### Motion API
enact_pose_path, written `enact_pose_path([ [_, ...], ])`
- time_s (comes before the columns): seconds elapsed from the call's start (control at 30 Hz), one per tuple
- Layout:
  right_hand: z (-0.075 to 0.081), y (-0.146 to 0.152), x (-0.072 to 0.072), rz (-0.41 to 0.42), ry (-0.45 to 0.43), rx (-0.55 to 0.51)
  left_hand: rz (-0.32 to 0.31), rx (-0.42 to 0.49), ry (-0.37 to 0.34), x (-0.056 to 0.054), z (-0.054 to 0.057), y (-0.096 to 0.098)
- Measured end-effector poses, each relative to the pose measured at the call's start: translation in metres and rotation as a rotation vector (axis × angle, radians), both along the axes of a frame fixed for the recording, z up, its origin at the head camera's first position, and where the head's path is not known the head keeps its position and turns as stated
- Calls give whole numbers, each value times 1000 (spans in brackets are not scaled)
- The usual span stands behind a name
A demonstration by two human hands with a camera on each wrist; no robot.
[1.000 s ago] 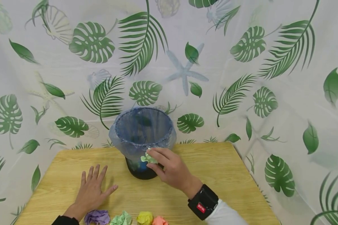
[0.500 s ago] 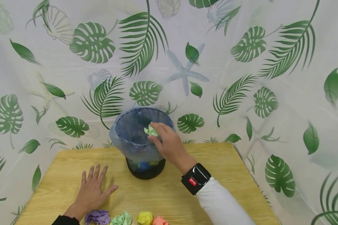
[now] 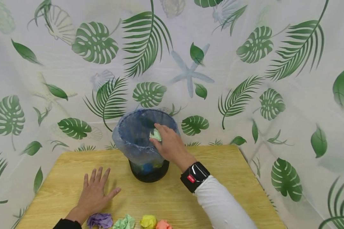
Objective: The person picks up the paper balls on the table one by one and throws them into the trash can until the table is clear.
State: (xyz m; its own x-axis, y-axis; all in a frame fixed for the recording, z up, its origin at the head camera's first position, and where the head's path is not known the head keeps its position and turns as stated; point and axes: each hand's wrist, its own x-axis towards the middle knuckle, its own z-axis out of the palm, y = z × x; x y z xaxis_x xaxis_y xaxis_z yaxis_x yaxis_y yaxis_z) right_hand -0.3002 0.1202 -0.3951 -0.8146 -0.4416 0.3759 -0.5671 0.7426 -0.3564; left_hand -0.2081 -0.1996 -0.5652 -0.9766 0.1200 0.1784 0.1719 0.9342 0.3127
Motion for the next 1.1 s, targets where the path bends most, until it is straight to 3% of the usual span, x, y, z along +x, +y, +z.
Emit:
enact_pose_path([
  [0.23, -3, 1, 2, 1, 13, 28, -3, 2, -8, 0, 2, 0],
  [0.53, -18, 11, 2, 36, 155, 0, -4, 2, -15, -1, 1, 2],
  [0.9, -55, 43, 5, 29, 255, -50, -2, -1, 6, 1, -3, -1],
  [1.1, -83, 63, 9, -15, 245, -74, -6, 17, -3, 2, -4, -2],
])
